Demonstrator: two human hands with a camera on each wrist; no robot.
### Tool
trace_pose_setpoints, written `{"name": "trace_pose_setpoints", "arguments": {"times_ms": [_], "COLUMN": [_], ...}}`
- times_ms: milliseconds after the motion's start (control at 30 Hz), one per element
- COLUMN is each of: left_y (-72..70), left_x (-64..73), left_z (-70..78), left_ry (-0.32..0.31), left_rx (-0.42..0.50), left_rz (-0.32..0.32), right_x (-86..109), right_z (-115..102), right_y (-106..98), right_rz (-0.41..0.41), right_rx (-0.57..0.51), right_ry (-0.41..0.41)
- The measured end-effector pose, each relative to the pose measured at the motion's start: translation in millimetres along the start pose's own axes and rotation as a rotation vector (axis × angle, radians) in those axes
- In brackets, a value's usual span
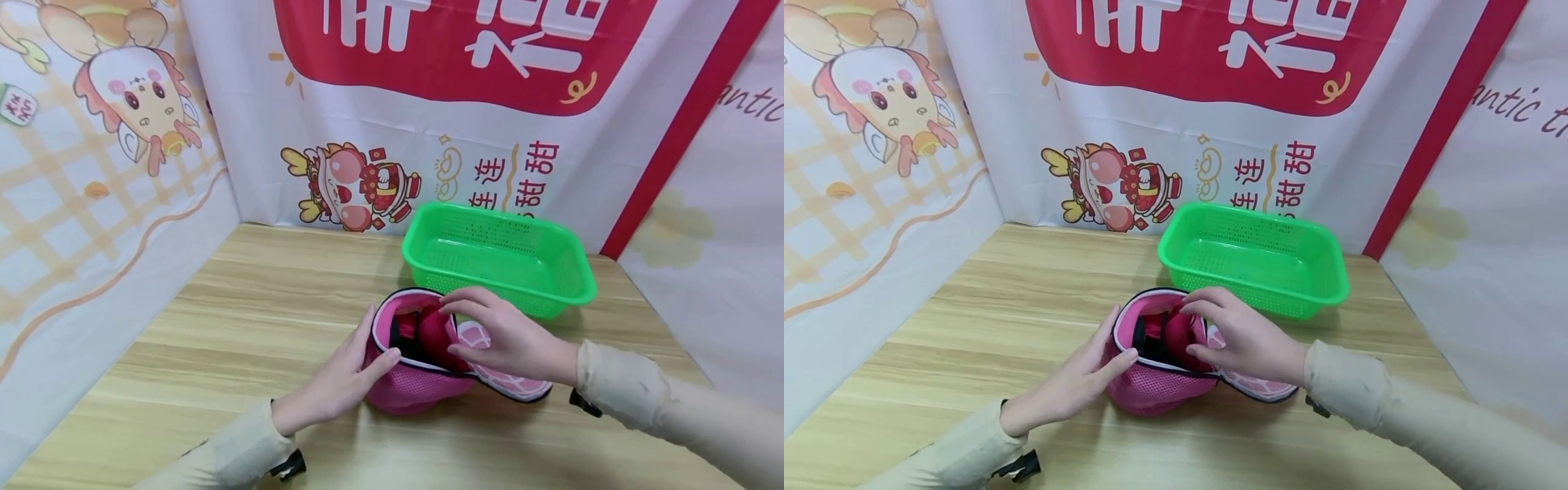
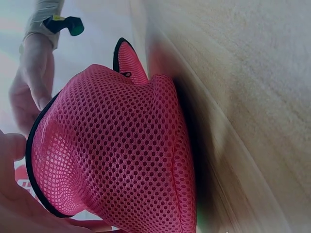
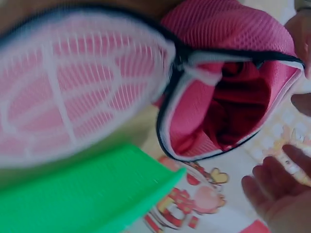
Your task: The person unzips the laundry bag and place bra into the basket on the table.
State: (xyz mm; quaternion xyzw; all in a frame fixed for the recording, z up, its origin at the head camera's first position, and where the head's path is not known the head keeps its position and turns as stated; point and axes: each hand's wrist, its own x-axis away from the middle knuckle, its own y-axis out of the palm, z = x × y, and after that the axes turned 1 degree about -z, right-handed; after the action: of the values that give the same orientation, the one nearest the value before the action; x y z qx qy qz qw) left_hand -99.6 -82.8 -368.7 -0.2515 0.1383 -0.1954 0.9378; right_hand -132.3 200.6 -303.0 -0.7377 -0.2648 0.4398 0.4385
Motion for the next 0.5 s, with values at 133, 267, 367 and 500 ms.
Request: {"name": "trace_pose_setpoints", "arguments": {"times_ms": [133,267,367,500], "left_y": [-1.6,-2.0,-2.2,-1.9], "left_x": [-0.2,-0.1,-0.2,-0.6], "left_z": [0.0,-0.7,-1.5,-2.6], "left_ry": [-0.01,-0.008,0.001,0.005], "left_rx": [-0.006,-0.008,-0.008,-0.018], "left_rz": [-0.01,-0.016,-0.014,-0.012], "right_x": [-11.5,-21.8,-28.4,-33.5], "right_z": [-2,-5,-6,-6], "right_y": [-3,-3,1,8], "right_rz": [-0.104,-0.215,-0.264,-0.29], "right_rx": [0.078,0.155,0.201,0.218], "right_ry": [-0.16,-0.243,-0.282,-0.32]}}
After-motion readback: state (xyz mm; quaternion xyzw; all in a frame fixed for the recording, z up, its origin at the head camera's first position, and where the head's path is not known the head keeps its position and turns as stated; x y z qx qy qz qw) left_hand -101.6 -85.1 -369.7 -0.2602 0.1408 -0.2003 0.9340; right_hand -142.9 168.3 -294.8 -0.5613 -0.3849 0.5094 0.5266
